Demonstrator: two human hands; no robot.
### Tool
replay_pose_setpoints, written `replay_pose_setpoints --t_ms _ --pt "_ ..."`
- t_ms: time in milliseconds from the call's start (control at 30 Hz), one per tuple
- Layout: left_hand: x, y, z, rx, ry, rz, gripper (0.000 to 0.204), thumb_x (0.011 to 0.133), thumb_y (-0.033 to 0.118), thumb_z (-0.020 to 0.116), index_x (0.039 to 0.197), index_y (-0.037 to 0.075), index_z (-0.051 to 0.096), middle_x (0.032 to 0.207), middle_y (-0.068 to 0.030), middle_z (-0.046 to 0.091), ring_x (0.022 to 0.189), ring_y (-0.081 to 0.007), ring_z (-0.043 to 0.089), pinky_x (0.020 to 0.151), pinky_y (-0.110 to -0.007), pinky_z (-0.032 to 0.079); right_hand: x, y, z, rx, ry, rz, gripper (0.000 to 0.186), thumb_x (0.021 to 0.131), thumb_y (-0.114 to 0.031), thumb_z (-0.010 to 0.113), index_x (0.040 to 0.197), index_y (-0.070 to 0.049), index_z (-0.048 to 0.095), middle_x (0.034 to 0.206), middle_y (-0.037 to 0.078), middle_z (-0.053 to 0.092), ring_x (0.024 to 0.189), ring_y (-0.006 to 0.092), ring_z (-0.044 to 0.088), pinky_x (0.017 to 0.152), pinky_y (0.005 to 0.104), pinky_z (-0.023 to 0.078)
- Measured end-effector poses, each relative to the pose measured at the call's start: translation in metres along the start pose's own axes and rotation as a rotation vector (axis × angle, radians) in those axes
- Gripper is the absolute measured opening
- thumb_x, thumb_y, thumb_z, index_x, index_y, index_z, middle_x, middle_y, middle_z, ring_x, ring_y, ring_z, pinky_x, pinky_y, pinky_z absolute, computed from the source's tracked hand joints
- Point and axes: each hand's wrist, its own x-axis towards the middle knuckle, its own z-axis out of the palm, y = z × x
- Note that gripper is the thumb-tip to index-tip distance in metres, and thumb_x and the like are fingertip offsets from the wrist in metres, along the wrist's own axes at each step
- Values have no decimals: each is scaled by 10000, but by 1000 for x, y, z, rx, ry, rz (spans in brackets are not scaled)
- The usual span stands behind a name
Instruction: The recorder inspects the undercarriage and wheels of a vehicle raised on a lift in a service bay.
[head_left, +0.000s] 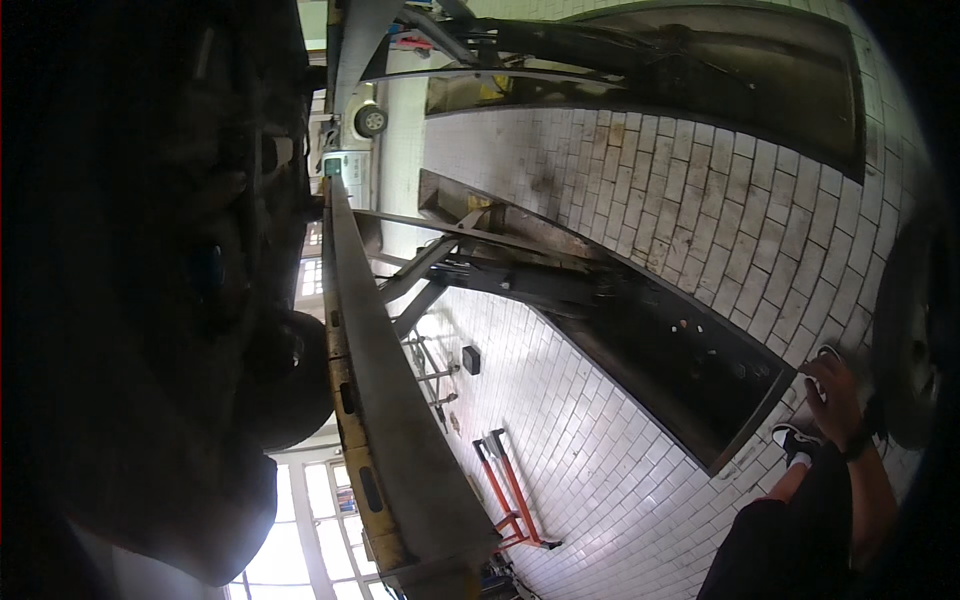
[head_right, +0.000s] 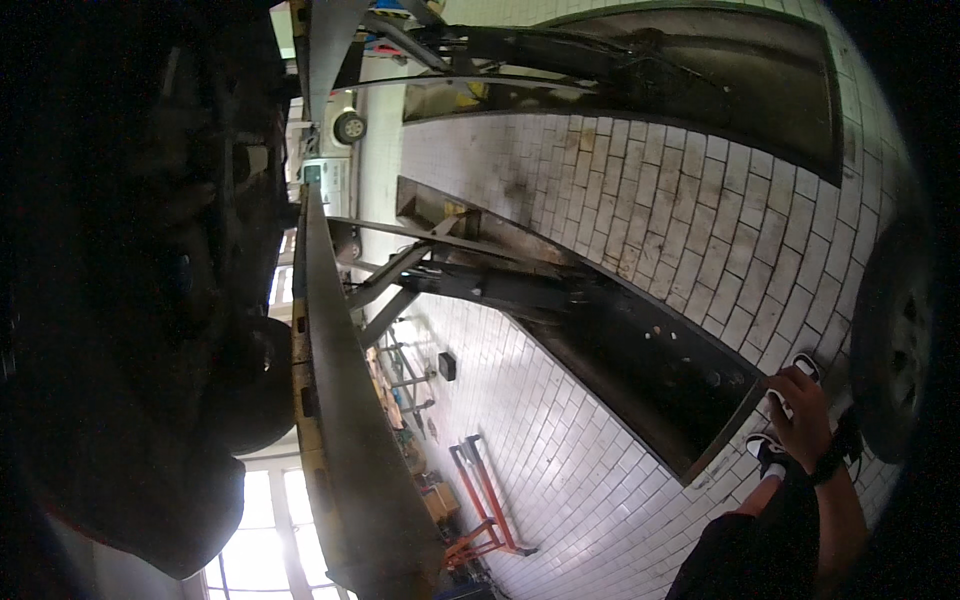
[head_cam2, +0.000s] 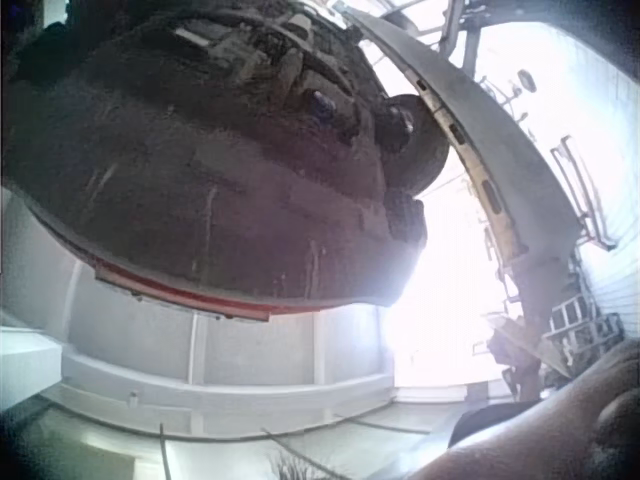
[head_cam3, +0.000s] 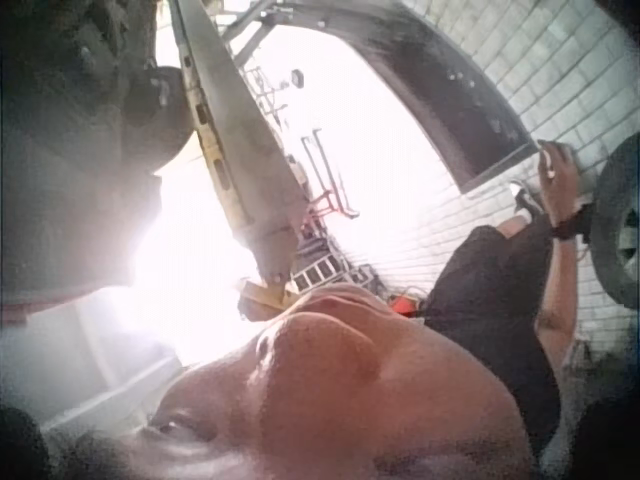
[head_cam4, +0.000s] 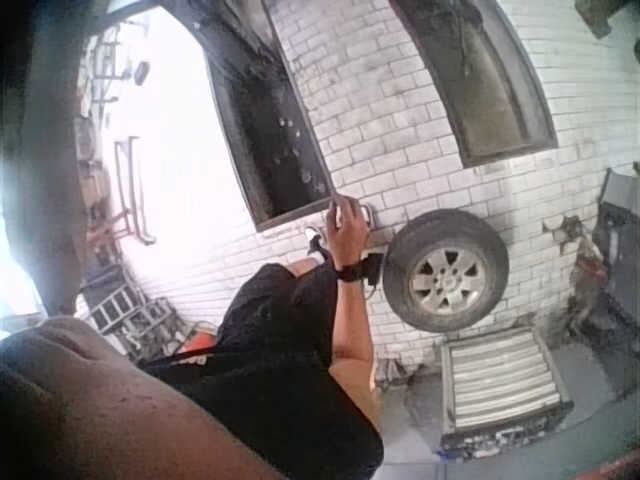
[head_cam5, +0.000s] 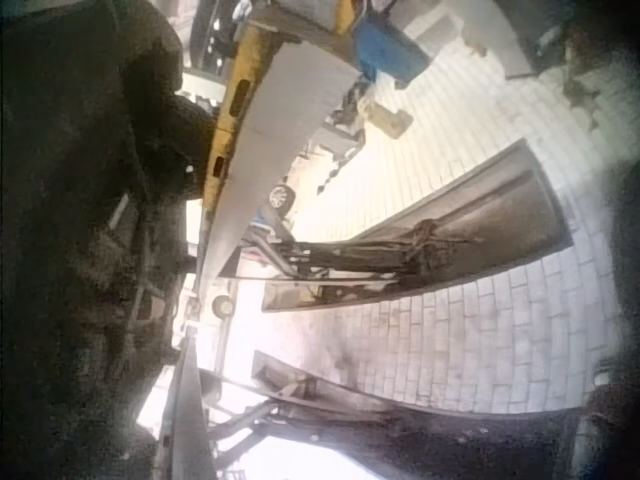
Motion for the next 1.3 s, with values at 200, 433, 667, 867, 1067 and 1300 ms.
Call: replay_pose_setpoints --t_ms 200,433,667,867,1067,1300 --pt "-6 0 -6 16 5 7 320 1059 195 580 1268 -20 692 1220 -241 703 1086 -409 663 955 -472 528 -3 7 7 39 -6 13 183 907 15 636 1080 -21 682 982 114 645 694 235 603 612 360 492" --pt "-12 -4 -10 30 1 10 320 1060 193 576 1262 -25 694 1220 -245 701 1086 -416 661 958 -480 526 -6 3 9 56 6 1 205 913 24 621 1097 -35 687 983 104 645 726 230 594 616 351 479" --pt "-11 -2 -10 21 -10 25 320 1061 191 572 1256 -31 696 1220 -250 699 1087 -422 659 961 -487 525 -15 7 1 -12 39 -46 246 908 41 604 1125 -46 679 967 106 628 718 241 578 597 361 448" --pt "-15 -1 -13 24 -9 7 321 1062 189 568 1251 -36 698 1221 -254 698 1088 -428 658 964 -493 524 -3 0 -10 36 33 -36 250 882 58 620 1103 -45 678 968 113 629 756 258 599 614 365 464" --pt "-20 7 -8 -16 0 -35 322 1063 187 564 1246 -40 700 1221 -258 696 1088 -434 656 967 -500 522 2 -30 -30 -128 45 -133 240 863 11 678 1092 -57 696 1019 119 681 914 323 666 744 423 535" --pt "19 69 -19 -308 20 -523 388 1088 241 486 1238 -57 684 1215 -267 695 1095 -430 648 997 -509 490 27 -92 -44 -148 -19 -346 227 869 -31 714 1094 -55 704 990 144 698 908 345 692 773 451 577"
